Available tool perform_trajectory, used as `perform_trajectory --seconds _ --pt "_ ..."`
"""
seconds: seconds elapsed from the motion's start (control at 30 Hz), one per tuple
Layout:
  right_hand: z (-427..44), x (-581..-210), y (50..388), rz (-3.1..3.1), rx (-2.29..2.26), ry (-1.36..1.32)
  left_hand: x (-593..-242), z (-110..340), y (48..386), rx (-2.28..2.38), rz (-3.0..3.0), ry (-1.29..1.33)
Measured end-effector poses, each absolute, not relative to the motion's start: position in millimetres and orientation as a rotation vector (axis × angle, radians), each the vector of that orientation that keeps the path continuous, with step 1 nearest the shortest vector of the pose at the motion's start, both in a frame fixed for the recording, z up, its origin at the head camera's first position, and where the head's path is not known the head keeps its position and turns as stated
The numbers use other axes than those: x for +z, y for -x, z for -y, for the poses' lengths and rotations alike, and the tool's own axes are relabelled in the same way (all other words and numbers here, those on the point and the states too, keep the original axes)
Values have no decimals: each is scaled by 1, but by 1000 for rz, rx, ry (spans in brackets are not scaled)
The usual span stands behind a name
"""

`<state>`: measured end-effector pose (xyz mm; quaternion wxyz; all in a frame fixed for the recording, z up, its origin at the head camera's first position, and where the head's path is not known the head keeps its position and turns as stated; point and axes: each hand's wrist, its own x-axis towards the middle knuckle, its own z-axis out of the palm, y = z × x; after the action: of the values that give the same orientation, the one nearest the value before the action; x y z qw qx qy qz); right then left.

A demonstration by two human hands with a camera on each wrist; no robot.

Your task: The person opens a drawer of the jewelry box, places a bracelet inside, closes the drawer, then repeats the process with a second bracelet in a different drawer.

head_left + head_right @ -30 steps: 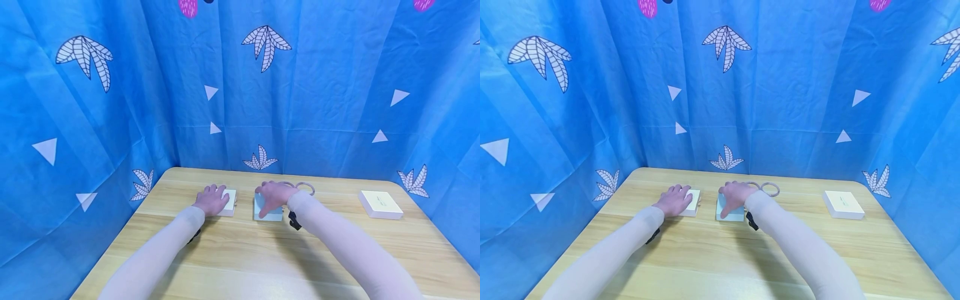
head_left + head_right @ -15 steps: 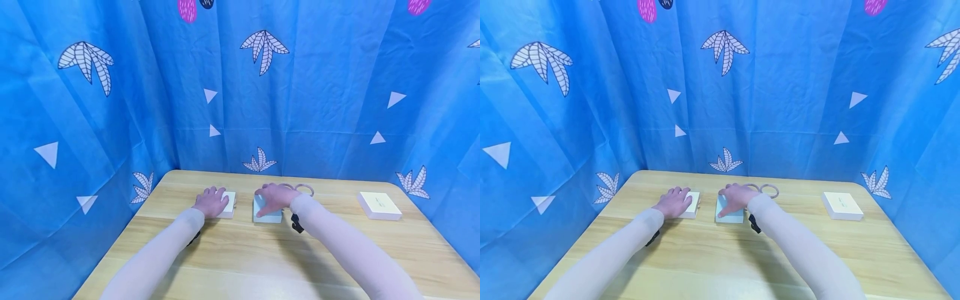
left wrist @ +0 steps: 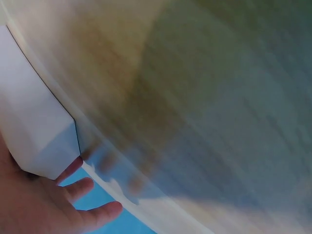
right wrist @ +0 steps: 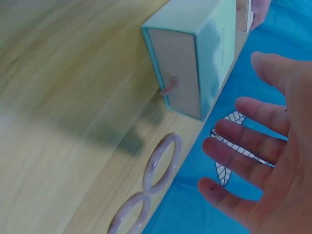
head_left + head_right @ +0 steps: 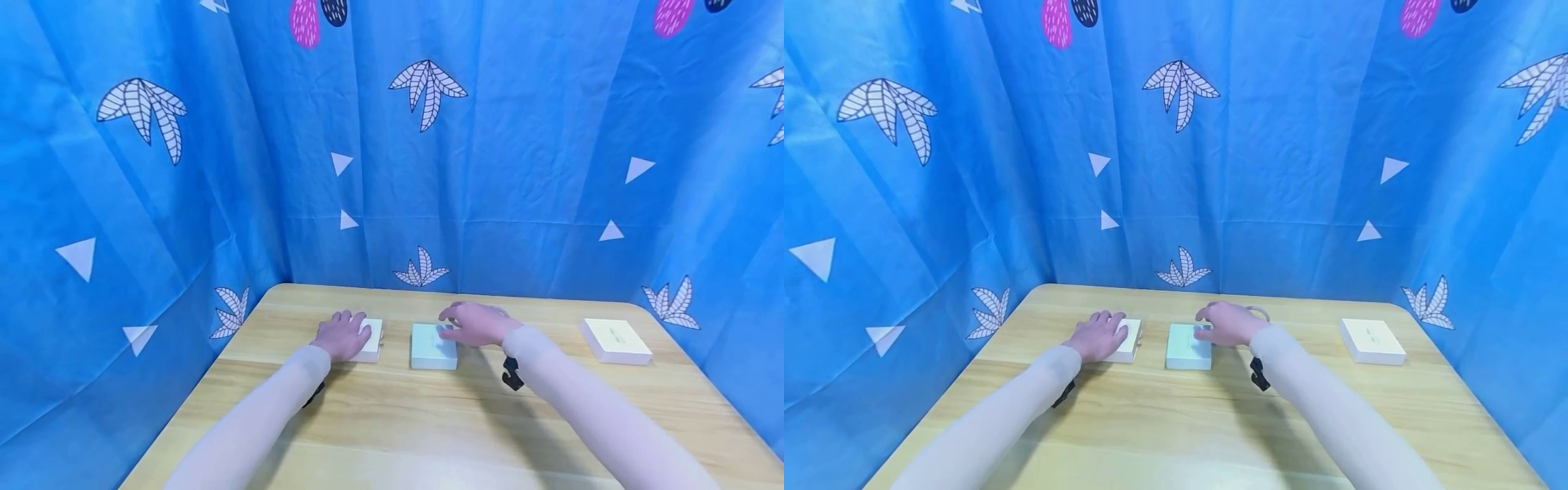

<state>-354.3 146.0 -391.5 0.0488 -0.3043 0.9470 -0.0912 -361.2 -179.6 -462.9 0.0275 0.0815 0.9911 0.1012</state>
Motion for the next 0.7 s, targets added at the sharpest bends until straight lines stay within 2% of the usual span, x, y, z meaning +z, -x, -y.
perform_trajectory --seconds 0.3,0.7 --pt "-169 -398 341 -2943 -241 1110 -461 181 361 333 -3052 -253" --pt "-189 -408 330 -2912 -347 1092 -446 178 364 341 -3161 -351"
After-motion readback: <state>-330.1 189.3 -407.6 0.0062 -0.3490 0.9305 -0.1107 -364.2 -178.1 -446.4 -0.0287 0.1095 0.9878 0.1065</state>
